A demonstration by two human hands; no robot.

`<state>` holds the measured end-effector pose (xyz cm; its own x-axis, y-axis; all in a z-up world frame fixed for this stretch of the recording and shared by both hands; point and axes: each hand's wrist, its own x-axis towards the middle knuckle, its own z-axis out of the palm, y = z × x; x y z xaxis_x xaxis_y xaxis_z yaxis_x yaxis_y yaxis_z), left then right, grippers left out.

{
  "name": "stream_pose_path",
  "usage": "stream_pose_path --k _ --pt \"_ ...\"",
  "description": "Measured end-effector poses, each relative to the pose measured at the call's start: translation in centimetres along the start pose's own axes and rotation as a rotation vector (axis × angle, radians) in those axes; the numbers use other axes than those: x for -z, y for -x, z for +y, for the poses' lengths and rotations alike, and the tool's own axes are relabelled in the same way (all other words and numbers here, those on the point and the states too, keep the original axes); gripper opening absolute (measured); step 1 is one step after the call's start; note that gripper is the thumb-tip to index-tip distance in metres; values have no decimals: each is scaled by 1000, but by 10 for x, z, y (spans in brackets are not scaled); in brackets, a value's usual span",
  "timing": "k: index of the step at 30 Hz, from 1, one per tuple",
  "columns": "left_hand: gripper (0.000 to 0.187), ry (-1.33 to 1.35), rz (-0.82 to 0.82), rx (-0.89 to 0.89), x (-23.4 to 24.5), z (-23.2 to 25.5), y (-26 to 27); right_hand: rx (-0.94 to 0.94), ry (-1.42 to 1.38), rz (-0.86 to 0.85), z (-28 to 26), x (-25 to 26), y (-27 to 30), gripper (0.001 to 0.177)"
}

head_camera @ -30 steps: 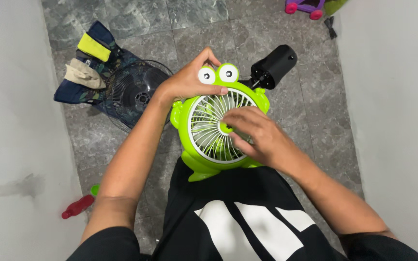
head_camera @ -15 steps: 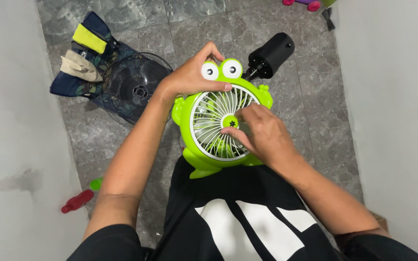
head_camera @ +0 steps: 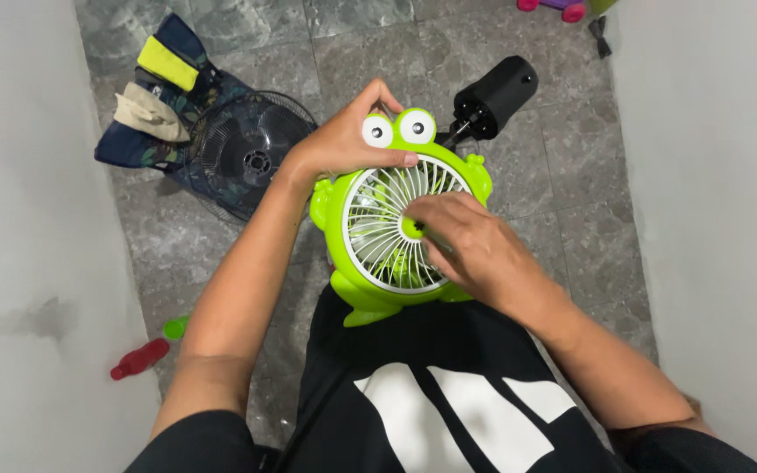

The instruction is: The person disassembles a black standing fan by removing the front grille, unscrewing the central nut, and detaching the fan blades. They then pick up a small green frog-shaped fan and remove its central cap and grille.

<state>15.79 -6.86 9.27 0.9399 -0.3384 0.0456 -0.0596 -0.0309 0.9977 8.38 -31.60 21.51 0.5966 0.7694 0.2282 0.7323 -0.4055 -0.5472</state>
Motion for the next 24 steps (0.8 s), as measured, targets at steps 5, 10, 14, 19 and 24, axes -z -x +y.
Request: stream_pose_path --k 5,10,14,19,24 --pt "64 -47 -1 8 3 1 2 -241 97 -54 -8 -4 -5 38" --pt "65 -56 -3 -32 5 4 -1 84 10 27 -12 4 -5 33" --pt "65 -58 0 -25 6 6 -1 -336 100 -30 -15 4 -11 43" --pt "65 -79 -6 -24 6 10 -2 82 -32 -25 -18 16 -15 35" --pt "66 -65 -24 -22 6 11 -8 -272 99 -39 -15 8 -18 42"
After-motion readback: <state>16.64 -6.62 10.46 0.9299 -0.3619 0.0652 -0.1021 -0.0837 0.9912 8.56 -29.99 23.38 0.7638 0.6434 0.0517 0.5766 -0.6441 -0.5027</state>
